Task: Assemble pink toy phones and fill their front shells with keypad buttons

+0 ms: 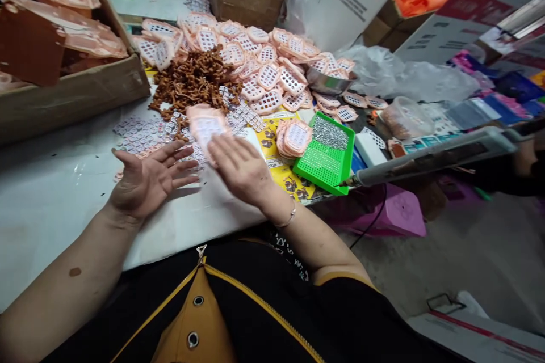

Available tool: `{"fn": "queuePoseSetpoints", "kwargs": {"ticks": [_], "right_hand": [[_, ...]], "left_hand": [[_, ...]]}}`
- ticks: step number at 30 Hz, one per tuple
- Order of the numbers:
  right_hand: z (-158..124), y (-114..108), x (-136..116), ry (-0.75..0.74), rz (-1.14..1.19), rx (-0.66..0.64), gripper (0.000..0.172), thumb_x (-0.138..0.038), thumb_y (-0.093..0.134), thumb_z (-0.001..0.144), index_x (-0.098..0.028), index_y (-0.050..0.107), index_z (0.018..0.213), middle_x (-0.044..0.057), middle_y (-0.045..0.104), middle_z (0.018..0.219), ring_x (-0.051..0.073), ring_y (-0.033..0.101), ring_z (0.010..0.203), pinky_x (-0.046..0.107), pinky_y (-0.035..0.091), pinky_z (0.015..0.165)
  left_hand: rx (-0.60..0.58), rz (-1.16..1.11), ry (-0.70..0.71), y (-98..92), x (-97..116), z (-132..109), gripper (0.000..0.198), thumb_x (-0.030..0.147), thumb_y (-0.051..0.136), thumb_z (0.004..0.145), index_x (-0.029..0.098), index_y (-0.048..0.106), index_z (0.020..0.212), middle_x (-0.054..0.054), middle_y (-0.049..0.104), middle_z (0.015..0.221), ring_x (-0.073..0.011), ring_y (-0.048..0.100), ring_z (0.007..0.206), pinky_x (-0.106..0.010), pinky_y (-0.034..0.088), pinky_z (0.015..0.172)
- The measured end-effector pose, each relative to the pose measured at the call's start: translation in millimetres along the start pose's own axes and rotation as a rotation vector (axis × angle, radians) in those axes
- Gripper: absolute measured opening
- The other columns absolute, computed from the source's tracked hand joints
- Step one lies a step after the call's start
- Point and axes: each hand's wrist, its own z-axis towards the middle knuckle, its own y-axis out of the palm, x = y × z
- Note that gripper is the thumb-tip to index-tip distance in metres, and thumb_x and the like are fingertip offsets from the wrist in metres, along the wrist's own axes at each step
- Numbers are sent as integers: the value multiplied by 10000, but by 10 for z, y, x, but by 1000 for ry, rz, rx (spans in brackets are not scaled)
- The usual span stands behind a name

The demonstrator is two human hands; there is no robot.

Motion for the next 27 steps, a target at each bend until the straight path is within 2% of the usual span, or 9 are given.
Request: {"fn": "queuePoseSetpoints", "kwargs": {"ticks": [4, 6, 9, 12, 15, 17, 20, 23, 27], "right_hand": [[-249, -287, 569, 386, -239, -170, 418, -265, 379, 1036, -64, 621, 1311, 195, 688, 1319, 277, 661, 1221, 459, 477, 1058], [-344, -385, 767, 492, -333, -289, 426, -257, 355, 1032, -54, 625, 1292, 211, 701, 1285, 292, 668, 1182, 449, 465, 1024], [-427, -459, 910, 524, -403, -473, 389, -241, 340, 1021, -99, 661, 1191, 189, 750, 1135, 277, 689, 1038, 414, 448, 935], [-432, -504, 946, 510, -409, -591, 395, -356, 364, 1028, -131, 684, 1082, 180, 754, 1075, 285, 673, 967, 402, 423, 849], [-287, -545, 975, 529, -369, -551, 478, -467, 364, 1027, -129, 657, 1195, 199, 691, 1273, 311, 640, 1074, 411, 415, 856], [-63, -524, 1023, 532, -330, -497, 504, -486, 373, 1024, -133, 616, 1289, 198, 662, 1326, 317, 621, 1124, 416, 416, 885], [421, -325, 1165, 509, -278, -534, 459, -456, 397, 1018, -152, 641, 1261, 187, 704, 1213, 314, 633, 1074, 405, 429, 858], [865, 94, 1362, 554, -243, -706, 378, -384, 469, 985, -145, 671, 1198, 178, 727, 1123, 301, 653, 1014, 372, 455, 796], [1085, 712, 1541, 600, -237, -793, 411, -398, 520, 958, -77, 661, 1172, 243, 699, 1138, 313, 660, 1031, 364, 488, 822]], "left_hand": [[88, 31, 4, 25, 77, -6, 852, 901, 586, 644, 214, 728, 1126, -123, 666, 1240, -274, 678, 978, -398, 643, 750], [101, 53, 7, 51, 108, -27, 818, 888, 549, 695, 215, 723, 1125, -106, 670, 1217, -240, 681, 953, -368, 640, 758], [123, 55, 0, 74, 122, -45, 802, 887, 567, 681, 223, 733, 1100, -98, 680, 1179, -230, 682, 922, -349, 641, 735], [144, 40, -5, 67, 122, -46, 776, 875, 604, 662, 233, 745, 1074, -94, 694, 1156, -239, 680, 909, -352, 643, 710], [155, 14, -6, 49, 129, -42, 777, 865, 649, 624, 233, 749, 1065, -93, 708, 1129, -246, 680, 898, -361, 648, 692], [154, 0, -17, 40, 132, -32, 787, 857, 675, 604, 226, 749, 1069, -89, 712, 1111, -238, 689, 888, -357, 650, 700], [147, -19, -38, 37, 127, 0, 789, 843, 695, 602, 209, 744, 1069, -84, 714, 1089, -216, 705, 856, -345, 647, 709], [151, -29, -50, 31, 122, 34, 801, 835, 703, 602, 190, 731, 1075, -91, 714, 1078, -207, 709, 834, -343, 645, 706], [177, -51, -38, -3, 139, 65, 821, 834, 698, 609, 175, 715, 1098, -102, 708, 1080, -207, 708, 838, -332, 641, 697]]}}
